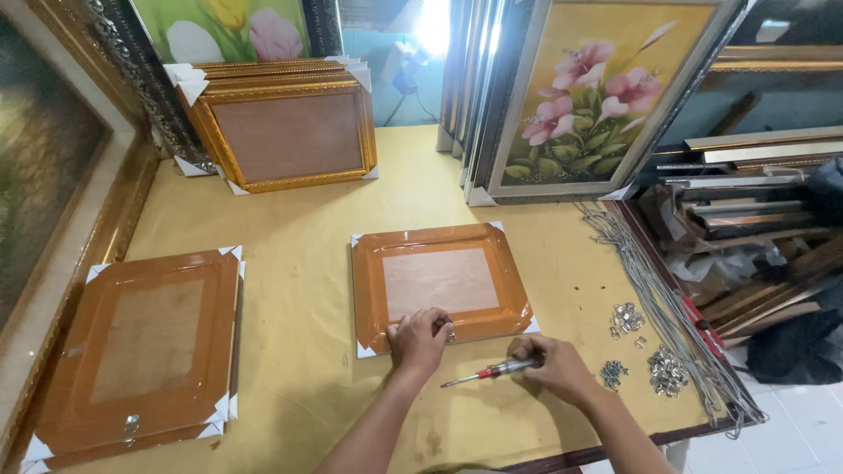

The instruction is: The person assembles picture frames by attaching metal hanging hardware to the back of each frame using a screwdriver. They place each completed frame into a stack and continue with the next frame.

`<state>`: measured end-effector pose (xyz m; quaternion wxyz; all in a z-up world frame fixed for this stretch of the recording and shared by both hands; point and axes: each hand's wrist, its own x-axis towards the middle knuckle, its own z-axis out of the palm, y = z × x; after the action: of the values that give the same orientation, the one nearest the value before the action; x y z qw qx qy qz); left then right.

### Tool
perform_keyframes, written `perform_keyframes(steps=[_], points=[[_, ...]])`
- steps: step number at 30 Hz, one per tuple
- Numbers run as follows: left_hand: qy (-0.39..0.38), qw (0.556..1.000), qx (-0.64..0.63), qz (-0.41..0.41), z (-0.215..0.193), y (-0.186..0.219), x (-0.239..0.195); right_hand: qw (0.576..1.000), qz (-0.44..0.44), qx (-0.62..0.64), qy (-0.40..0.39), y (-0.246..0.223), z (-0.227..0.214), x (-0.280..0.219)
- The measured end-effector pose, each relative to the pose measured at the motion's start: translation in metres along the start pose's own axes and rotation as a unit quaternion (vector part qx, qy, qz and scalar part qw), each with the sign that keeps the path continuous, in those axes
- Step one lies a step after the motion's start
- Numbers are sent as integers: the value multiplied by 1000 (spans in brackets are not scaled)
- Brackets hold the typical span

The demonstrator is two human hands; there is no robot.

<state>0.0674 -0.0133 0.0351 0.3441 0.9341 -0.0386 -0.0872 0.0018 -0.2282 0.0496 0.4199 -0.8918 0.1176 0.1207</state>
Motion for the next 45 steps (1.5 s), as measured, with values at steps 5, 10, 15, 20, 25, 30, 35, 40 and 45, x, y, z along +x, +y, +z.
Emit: perform_keyframes(steps=[5,10,15,20,25,30,35,40,45], points=[[12,999,-33,-7,-2,1,-2,972,-62,-226,9,-16,11,0],[62,987,-150,6,-15,-3,-8,963,-147,-207,92,-43,32,19],[74,976,-203,-35,-30,-3,-22,959,-136,-236,75,-59,54,44],[33,985,-155,63,-24,-28,-19,977,-127,-154,75,-48,69,50],[-3,985,-146,88,-23,-31,-17,988,-110,-85,66,-59,57,41],[20,985,-69,158,-4,-43,-8,993,-46,-1,111,-52,33,37],[23,981,-55,185,4,-48,-6,981,47,57,178,-20,-10,7],[12,978,-8,210,10,-47,-8,945,176,68,268,4,-50,-38],[-50,990,20,131,-1,-29,-10,908,213,141,333,26,-72,-73]])
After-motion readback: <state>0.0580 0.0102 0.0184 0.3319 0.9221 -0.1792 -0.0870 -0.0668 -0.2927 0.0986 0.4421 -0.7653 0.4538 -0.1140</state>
